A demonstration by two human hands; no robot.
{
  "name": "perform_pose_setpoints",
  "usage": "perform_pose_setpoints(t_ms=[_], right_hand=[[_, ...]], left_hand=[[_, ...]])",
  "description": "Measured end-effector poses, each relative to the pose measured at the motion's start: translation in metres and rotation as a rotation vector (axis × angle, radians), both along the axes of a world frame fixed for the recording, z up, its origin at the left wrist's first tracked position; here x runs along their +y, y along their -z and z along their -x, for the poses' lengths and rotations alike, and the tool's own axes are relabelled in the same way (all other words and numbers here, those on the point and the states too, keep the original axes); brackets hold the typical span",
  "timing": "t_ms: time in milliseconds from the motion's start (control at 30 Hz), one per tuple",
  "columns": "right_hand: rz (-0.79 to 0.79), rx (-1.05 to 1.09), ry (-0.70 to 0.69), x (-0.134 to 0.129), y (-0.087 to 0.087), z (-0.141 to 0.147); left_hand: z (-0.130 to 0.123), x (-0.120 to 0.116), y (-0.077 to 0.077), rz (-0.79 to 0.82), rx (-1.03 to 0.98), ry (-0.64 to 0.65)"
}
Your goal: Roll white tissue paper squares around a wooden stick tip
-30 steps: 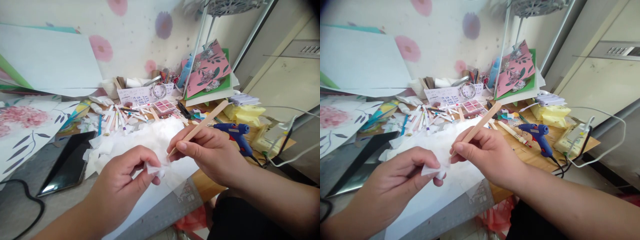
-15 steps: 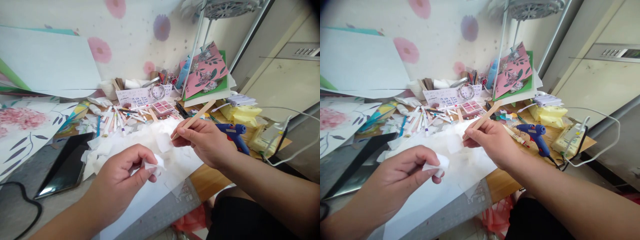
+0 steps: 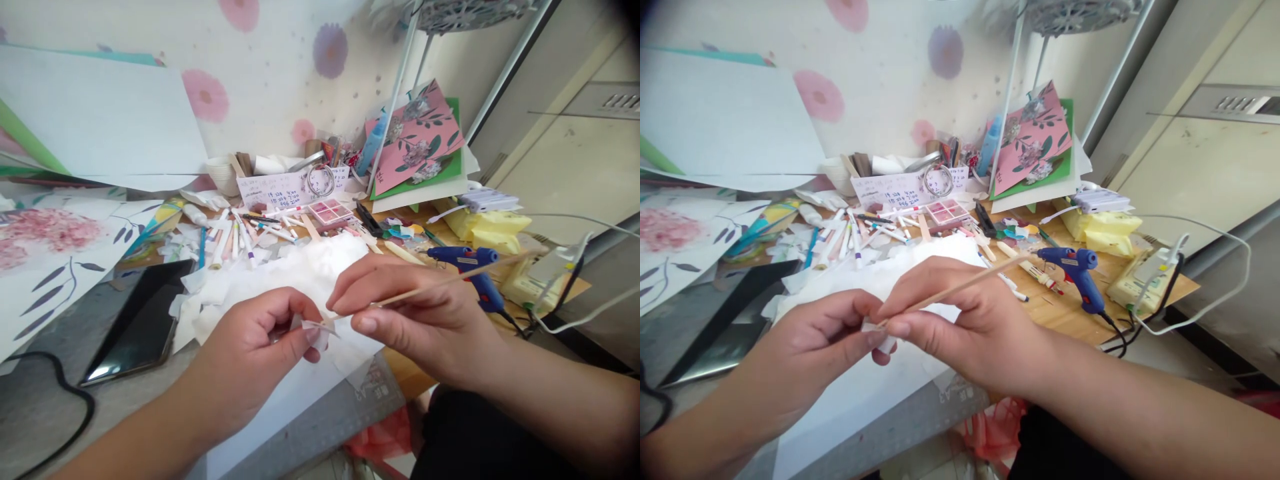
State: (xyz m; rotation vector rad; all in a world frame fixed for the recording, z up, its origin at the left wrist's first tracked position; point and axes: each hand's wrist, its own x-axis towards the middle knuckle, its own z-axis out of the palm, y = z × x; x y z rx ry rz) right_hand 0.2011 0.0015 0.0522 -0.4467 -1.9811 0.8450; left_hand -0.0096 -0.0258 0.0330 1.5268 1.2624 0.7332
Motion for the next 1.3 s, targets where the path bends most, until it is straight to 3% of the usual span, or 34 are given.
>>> perform_pose_setpoints(t_ms=[433,667,900,1067,1167,1300], right_hand=[[-0.153,-0.095,-0.027,-0.003,0.000,0.007],[-0.171,-0.087,0.053,-0.003,0.002,0.007],[0.101,-0.024,0.106,-0.001,0.003,0.003],[0.268,0.065,0.052,0.000,0.005,0.003],[0.372,0.126,0.042,0.004,0.008,0.003],[0.502,0.220,0.072,0.012,0.015,0.001]], left_hand=[[-0.003,0.001,-0.003,-0.020,-0.049,0.016],[0.002,-0.003,0.008,-0.092,-0.206,-0.016],[0.003,-0.007,0.009,-0.395,-0.076,0.043],[0.003,-0.008,0.007,-0.546,0.015,0.086],[0.002,-0.007,0.008,-0.556,0.065,0.060],[-0.001,-0.007,0.006,-0.432,0.031,-0.036]])
